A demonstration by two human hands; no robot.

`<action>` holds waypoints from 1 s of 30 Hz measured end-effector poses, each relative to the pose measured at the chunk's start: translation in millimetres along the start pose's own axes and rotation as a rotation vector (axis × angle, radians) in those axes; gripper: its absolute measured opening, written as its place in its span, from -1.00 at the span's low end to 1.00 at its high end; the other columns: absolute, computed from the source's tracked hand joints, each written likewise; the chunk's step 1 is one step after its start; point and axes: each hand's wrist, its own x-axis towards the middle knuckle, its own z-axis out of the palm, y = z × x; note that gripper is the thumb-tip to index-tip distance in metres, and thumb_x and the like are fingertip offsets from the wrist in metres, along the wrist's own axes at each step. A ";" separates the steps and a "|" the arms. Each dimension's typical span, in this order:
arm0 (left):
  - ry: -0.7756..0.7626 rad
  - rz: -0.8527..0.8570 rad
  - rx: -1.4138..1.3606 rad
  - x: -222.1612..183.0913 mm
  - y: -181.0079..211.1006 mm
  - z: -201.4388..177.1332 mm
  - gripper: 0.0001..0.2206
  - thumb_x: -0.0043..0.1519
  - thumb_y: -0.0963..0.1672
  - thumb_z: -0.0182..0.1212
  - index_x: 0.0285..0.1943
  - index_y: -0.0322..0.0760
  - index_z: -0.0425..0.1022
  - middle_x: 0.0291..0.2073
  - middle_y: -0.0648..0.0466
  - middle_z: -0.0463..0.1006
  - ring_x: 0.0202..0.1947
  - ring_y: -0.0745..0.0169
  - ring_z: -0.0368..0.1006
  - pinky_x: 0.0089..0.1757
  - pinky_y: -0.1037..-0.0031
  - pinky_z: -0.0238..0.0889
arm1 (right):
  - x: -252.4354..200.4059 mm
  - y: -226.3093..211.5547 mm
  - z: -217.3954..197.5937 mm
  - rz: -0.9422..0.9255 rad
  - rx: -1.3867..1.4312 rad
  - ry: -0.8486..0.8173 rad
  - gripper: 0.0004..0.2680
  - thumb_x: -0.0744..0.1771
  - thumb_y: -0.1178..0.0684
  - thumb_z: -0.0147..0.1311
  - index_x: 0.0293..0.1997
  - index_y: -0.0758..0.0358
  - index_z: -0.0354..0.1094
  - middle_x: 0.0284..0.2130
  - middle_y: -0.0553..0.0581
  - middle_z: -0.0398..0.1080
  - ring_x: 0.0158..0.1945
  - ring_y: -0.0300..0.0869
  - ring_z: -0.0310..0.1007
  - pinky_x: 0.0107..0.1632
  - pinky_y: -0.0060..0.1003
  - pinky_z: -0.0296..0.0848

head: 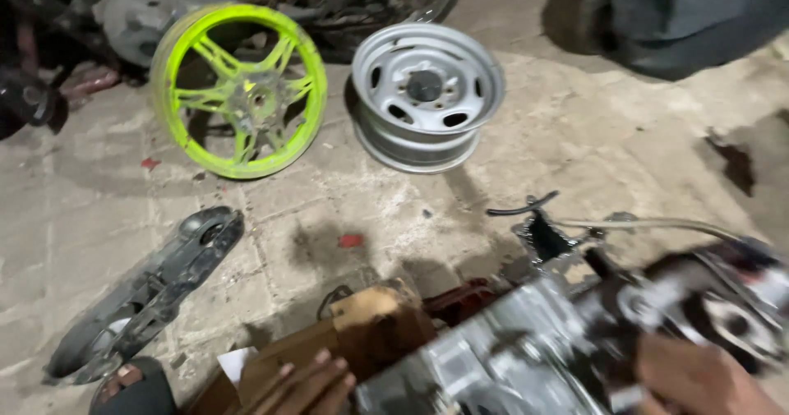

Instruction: Cleaning and detailing the surfaces of a disassembled motorcycle engine component using a small scraping tool.

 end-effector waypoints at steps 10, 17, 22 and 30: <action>-0.177 0.620 0.277 85.8 83.1 -85.2 -0.20 0.21 0.26 0.04 0.53 -0.16 0.11 0.56 -0.13 0.05 0.58 0.02 -0.08 0.39 -0.03 -0.23 | -45.0 -135.6 -24.2 -0.138 0.118 0.611 -0.91 0.27 0.18 0.06 -0.43 0.26 0.47 -0.37 0.02 0.41 -0.46 -0.23 0.27 -0.47 -0.35 0.22; -0.341 0.797 -0.251 128.6 201.4 -59.6 -0.48 0.31 -0.13 -0.05 0.43 -0.60 0.20 0.43 -0.41 0.24 0.49 -0.28 0.11 0.29 -0.05 -0.01 | -62.1 -126.1 -37.2 -0.182 0.151 0.719 -0.84 0.35 0.13 -0.03 -0.32 0.34 0.51 -0.37 0.09 0.26 -0.23 -0.14 0.23 -0.10 -0.22 0.25; -0.486 0.710 -0.374 142.6 213.1 -24.2 -0.31 0.17 -0.10 0.04 0.51 -0.54 0.04 0.53 -0.31 0.05 0.55 -0.22 -0.10 0.30 -0.03 -0.20 | -59.2 -110.6 -27.5 -0.146 0.187 0.624 -0.75 0.34 0.06 -0.02 -0.60 0.19 0.41 -0.72 -0.02 0.31 -0.70 -0.26 0.11 -0.62 -0.36 0.13; -0.626 0.668 -0.319 130.9 187.9 24.8 -0.29 0.24 -0.09 -0.01 0.63 -0.31 -0.11 0.63 -0.06 -0.15 0.60 0.00 -0.33 0.30 -0.16 -0.44 | -55.2 -110.8 -41.0 0.010 0.300 0.520 -0.72 0.28 0.00 0.08 -0.72 0.23 0.50 -0.82 -0.02 0.49 -0.72 -0.26 0.30 -0.56 -0.36 0.31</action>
